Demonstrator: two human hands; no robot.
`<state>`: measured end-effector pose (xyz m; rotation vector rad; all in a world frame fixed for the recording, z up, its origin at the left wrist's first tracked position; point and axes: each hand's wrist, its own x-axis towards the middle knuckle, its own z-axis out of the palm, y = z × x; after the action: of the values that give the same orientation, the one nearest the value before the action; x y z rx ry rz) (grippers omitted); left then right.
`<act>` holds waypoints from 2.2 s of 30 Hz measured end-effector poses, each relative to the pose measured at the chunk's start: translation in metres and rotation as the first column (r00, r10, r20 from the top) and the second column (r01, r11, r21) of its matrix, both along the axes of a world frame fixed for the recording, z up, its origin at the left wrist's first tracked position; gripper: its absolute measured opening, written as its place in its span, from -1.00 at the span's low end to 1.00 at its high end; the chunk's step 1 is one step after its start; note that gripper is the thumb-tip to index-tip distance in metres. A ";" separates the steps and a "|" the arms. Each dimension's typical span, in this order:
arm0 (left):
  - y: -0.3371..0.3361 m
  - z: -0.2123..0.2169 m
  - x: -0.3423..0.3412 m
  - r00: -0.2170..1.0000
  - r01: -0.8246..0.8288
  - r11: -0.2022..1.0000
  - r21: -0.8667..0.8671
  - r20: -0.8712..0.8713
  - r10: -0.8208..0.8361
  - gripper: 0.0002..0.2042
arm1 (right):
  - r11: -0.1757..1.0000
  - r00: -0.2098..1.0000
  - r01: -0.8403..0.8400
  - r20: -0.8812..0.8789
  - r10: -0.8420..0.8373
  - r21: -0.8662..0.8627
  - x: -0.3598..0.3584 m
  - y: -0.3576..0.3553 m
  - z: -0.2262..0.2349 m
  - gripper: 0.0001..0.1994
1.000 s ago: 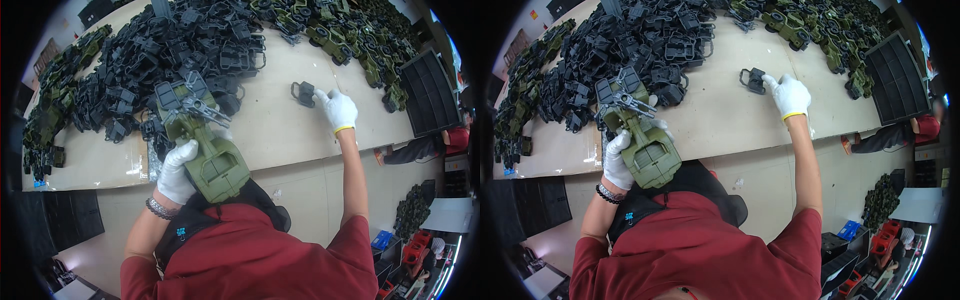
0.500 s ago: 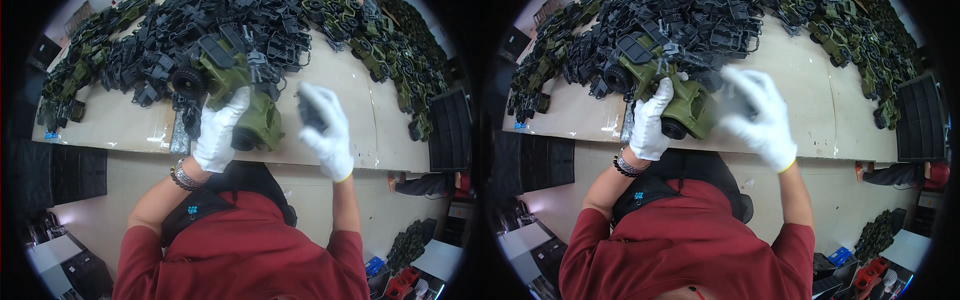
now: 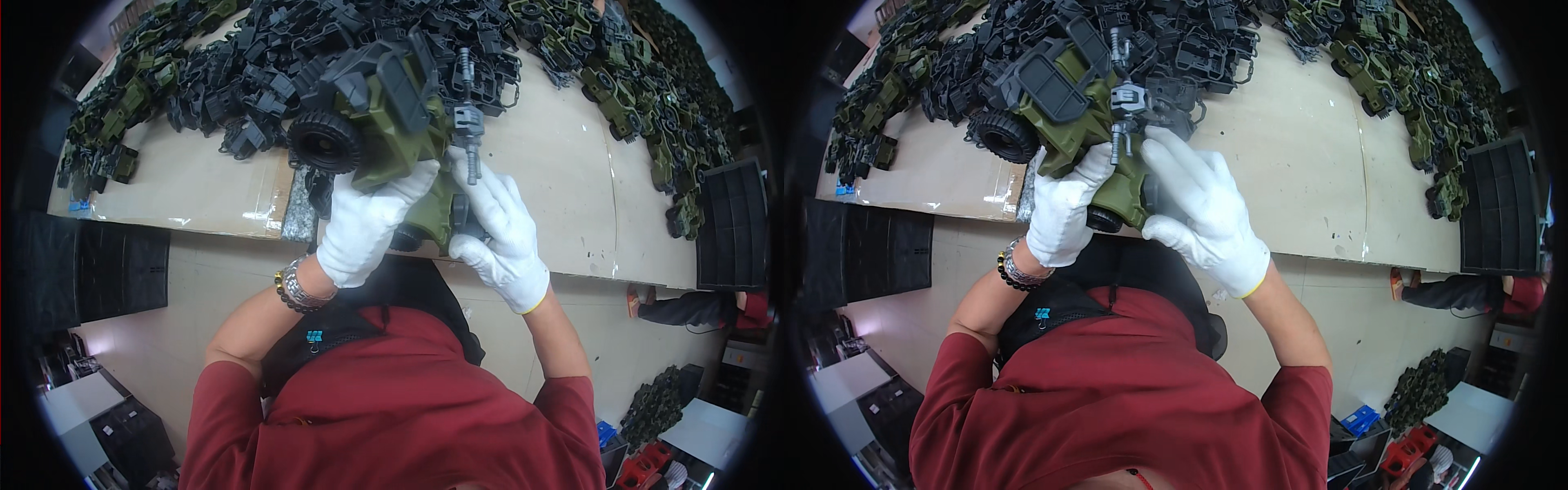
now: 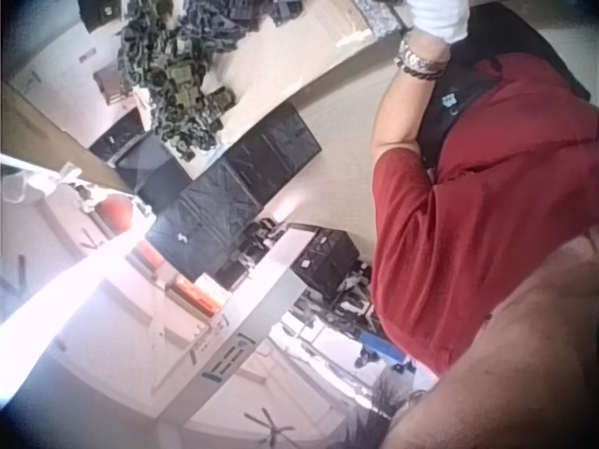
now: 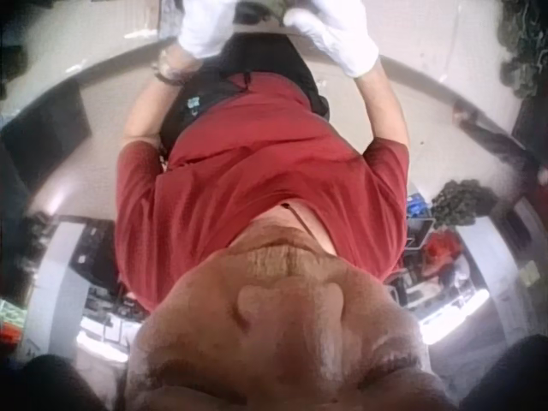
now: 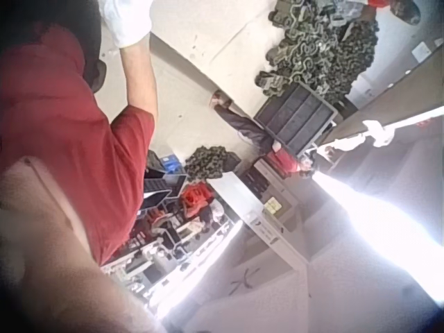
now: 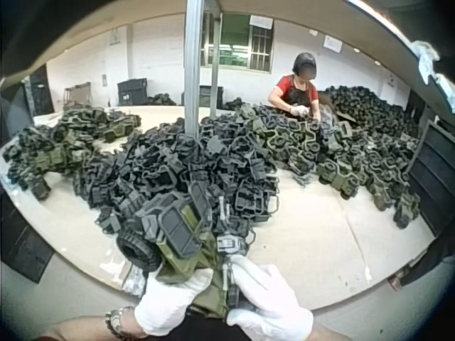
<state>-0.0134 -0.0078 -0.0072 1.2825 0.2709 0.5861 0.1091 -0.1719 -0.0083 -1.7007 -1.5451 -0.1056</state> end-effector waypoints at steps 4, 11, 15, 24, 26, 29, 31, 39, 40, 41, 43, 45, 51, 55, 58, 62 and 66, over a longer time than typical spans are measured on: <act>0.003 -0.011 0.001 0.996 0.006 0.970 0.244 0.089 -0.028 -0.72 | 1.000 0.997 -0.022 0.072 0.022 0.005 0.004 0.002 0.001 -0.29; -0.004 -0.012 0.011 0.967 -0.208 0.866 0.454 0.230 0.111 -0.68 | 0.999 0.997 -0.045 0.066 0.046 -0.024 0.010 0.001 -0.007 -0.24; -0.006 0.008 0.018 0.992 -0.115 0.993 -0.038 0.041 0.116 -0.66 | 0.998 1.000 0.001 0.020 0.000 -0.055 0.014 0.005 0.012 -0.06; -0.008 0.034 -0.004 0.946 0.324 0.646 -0.692 0.252 -0.204 -0.58 | 0.881 0.961 0.156 0.138 -0.240 0.446 -0.032 0.047 0.036 -0.17; -0.013 0.037 -0.004 0.998 0.065 0.707 -0.705 0.049 -0.043 -0.52 | 0.881 0.958 0.143 0.162 -0.238 0.450 -0.027 0.049 0.038 -0.27; -0.023 0.058 -0.007 0.996 0.064 0.654 -0.753 0.086 0.001 -0.52 | 0.873 0.965 0.070 0.188 -0.181 0.482 -0.014 0.058 0.056 -0.34; -0.017 0.053 -0.006 0.999 -0.009 0.978 -0.210 0.043 0.018 -0.51 | 0.815 0.966 0.021 0.198 -0.166 0.579 -0.009 0.074 0.063 -0.37; 0.142 0.081 -0.006 0.992 -0.120 0.920 -0.374 -0.001 0.129 -0.62 | 0.880 0.947 0.309 -0.029 -0.321 0.361 0.114 0.092 0.071 -0.15; 0.196 0.093 -0.013 0.974 -0.212 0.857 -0.470 -0.034 0.223 -0.62 | 0.836 0.879 0.474 -0.197 -0.434 0.276 0.151 0.099 0.061 -0.19; 0.247 0.111 -0.012 0.947 -0.313 0.896 -0.316 -0.170 0.271 -0.58 | 0.714 0.753 0.647 -0.070 -0.655 0.267 0.199 0.093 0.046 -0.28; 0.325 0.156 -0.009 0.773 -0.597 0.655 -0.464 -0.115 0.624 -0.42 | 0.607 0.611 0.788 -0.008 -0.792 0.103 0.279 0.100 0.026 -0.20; 0.370 0.180 -0.020 0.562 -0.761 0.518 -0.391 0.001 0.827 -0.27 | 0.546 0.548 0.836 0.035 -0.836 -0.053 0.324 0.118 0.015 -0.09; 0.341 0.119 -0.008 0.756 -0.649 0.758 -0.067 0.058 0.652 -0.24 | 0.719 0.746 0.666 0.185 -0.640 -0.197 0.388 0.138 -0.008 0.03; 0.238 0.070 0.006 0.841 -0.541 0.841 0.015 -0.008 0.542 -0.44 | 0.772 0.765 0.629 0.250 -0.593 -0.092 0.385 0.129 -0.006 -0.26; 0.179 0.059 0.012 0.883 -0.467 0.872 0.147 0.025 0.469 -0.55 | 0.804 0.797 0.584 0.112 -0.594 0.109 0.383 0.121 -0.011 -0.30; 0.127 0.061 0.011 0.960 -0.215 0.912 0.349 -0.094 0.263 -0.63 | 0.843 0.838 0.455 -0.457 -0.297 0.285 0.356 0.079 0.017 -0.43; 0.105 0.062 0.023 0.993 -0.017 0.974 0.224 -0.109 0.042 -0.60 | 0.856 0.785 0.377 -0.613 -0.091 0.355 0.297 0.036 0.058 -0.40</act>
<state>0.0099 0.0971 0.0549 1.5343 0.3256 0.5818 0.4065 -0.1361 0.0502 -1.3564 -0.7567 -0.0704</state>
